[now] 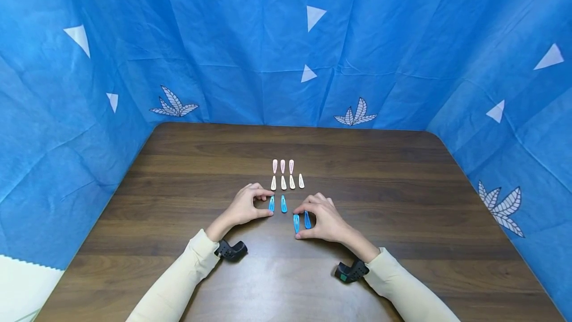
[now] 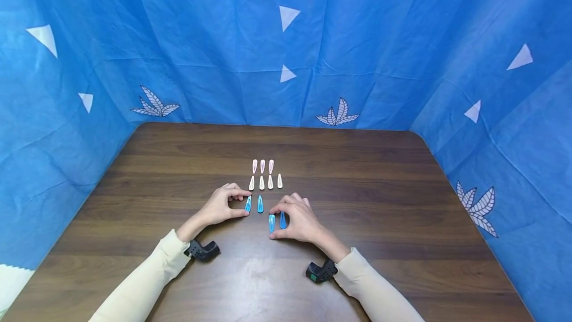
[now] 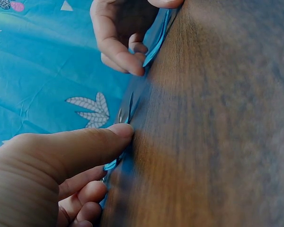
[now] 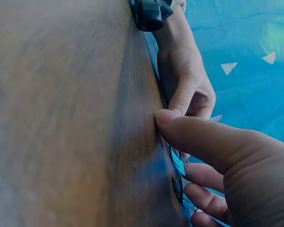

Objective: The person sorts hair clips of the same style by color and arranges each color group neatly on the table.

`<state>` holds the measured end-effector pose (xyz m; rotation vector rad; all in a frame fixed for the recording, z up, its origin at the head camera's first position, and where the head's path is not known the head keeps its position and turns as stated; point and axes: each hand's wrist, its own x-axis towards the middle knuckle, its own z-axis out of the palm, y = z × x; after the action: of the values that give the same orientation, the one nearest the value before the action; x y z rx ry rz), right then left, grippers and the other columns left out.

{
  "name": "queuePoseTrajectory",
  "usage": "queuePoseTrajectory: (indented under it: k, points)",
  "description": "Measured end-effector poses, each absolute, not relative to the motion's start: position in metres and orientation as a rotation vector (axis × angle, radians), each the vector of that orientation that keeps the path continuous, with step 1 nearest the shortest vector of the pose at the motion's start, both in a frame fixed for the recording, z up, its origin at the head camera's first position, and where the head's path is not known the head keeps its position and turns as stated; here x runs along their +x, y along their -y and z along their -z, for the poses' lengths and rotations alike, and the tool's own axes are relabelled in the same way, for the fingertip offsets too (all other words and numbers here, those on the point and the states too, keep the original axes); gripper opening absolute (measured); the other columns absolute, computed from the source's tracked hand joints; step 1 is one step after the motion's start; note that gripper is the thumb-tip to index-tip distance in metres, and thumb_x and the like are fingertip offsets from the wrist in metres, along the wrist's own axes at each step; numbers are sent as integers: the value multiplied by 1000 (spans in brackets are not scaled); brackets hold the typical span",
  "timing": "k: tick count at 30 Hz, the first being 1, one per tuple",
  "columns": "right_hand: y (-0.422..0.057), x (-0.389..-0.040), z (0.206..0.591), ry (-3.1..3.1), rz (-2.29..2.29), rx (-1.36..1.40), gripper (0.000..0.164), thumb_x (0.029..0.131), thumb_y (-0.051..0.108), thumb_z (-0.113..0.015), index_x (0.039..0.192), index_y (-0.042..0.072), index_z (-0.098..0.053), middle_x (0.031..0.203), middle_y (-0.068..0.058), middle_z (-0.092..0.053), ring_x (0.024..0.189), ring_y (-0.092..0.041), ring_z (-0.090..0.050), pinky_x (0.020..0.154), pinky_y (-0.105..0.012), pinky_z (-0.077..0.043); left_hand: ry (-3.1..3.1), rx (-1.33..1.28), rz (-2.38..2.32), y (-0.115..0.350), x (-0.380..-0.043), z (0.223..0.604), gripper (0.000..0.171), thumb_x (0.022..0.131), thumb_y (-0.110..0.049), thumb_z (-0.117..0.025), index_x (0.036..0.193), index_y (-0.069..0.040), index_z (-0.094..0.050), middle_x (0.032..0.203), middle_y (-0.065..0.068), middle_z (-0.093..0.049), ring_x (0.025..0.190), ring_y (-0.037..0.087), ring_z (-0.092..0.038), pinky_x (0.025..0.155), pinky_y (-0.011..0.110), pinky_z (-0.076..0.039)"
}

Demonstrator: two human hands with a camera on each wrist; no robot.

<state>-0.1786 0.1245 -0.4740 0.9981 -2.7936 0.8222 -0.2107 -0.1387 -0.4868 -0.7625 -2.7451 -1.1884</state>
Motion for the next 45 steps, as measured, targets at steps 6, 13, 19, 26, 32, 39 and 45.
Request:
queuePoseTrajectory:
  k: [6,13,19,26,32,39,45]
  points:
    - [-123,-177,473,2798,-839,1008,49,62,41,-89,105,23,-74,98,9,-64,93,-10,-47,77,-30,-30,2759,-767,1170,139,-210,487,46,68,-23,-87,109,-9,-74,83,-4,-57,79,10,-49,75,28,-38]
    - [-123,-182,472,2752,-895,985,49,64,39,-89,106,21,-74,97,9,-67,94,-10,-50,77,-30,-30,2754,-768,1169,140,-211,487,45,68,-23,-87,109,-8,-74,82,-4,-57,78,11,-49,75,28,-38]
    - [-122,-193,467,2738,-997,942,48,67,30,-89,110,14,-73,95,4,-69,94,-13,-53,82,-35,-35,2757,-765,1171,140,-210,488,45,68,-23,-87,109,-9,-74,83,-3,-58,79,11,-49,75,28,-38]
    - [-118,-209,463,2790,-999,907,47,71,27,-87,112,10,-72,95,0,-70,87,-17,-54,81,-32,-42,2765,-753,1177,139,-209,488,45,69,-22,-87,109,-9,-74,82,-5,-57,79,11,-49,76,28,-38]
    - [-118,-216,464,2811,-979,871,45,72,26,-87,112,10,-72,95,0,-71,84,-15,-52,77,-30,-43,2750,-759,1190,137,-210,487,45,69,-22,-87,109,-9,-74,82,-4,-57,79,11,-48,74,27,-38]
    - [-117,-218,468,2828,-979,884,45,72,28,-87,111,10,-72,94,0,-69,84,-17,-52,77,-29,-42,2757,-755,1182,138,-210,487,44,69,-23,-87,109,-9,-74,82,-5,-57,78,10,-48,74,27,-38]
    - [-115,-218,470,2832,-966,894,45,72,28,-87,110,11,-73,93,0,-68,83,-16,-53,78,-31,-42,2762,-762,1170,139,-210,487,45,69,-23,-87,110,-9,-74,83,-4,-57,79,11,-49,75,28,-38]
